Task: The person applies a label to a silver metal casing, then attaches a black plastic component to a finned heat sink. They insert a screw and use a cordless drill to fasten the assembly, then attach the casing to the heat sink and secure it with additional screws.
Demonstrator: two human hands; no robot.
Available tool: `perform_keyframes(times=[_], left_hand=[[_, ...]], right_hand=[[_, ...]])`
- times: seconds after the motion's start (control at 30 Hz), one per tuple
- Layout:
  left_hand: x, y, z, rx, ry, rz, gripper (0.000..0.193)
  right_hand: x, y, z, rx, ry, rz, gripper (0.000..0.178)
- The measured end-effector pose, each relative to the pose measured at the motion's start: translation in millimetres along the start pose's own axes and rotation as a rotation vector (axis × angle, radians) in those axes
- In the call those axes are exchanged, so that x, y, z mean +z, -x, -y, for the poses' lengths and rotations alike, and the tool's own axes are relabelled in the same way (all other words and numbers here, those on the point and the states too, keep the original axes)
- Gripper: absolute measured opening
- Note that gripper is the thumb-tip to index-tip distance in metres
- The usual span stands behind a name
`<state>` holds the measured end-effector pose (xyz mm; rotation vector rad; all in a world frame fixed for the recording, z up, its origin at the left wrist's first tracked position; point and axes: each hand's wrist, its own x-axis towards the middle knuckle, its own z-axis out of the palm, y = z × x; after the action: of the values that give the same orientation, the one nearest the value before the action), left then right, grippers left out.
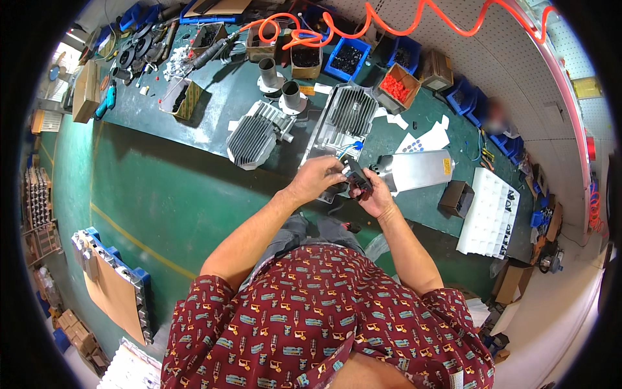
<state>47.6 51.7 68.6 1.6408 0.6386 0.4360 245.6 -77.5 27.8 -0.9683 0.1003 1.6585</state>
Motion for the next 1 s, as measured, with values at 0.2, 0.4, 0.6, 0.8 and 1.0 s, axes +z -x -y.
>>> perform_keyframes(times=[0.2,0.4,0.6,0.8,1.0], left_hand=[[-7,-3,7,0.022,-0.037,0.038,0.02],[4,6,11,0.029,0.059,-0.033,0.011],[-11,21,12,-0.137,0.068,-0.085,0.012],[-15,31,-11,-0.536,0.418,-0.014,0.014],[-3,33,8,-0.404,0.358,-0.053,0.015]], right_hand=[[4,1,2,-0.075,0.118,0.017,0.026],[11,10,3,-0.227,0.318,-0.054,0.024],[21,17,-10,-0.492,0.708,-0.096,0.018],[47,45,-12,-0.615,0.955,-0.146,0.023],[38,43,-22,-0.833,1.052,-0.088,0.022]])
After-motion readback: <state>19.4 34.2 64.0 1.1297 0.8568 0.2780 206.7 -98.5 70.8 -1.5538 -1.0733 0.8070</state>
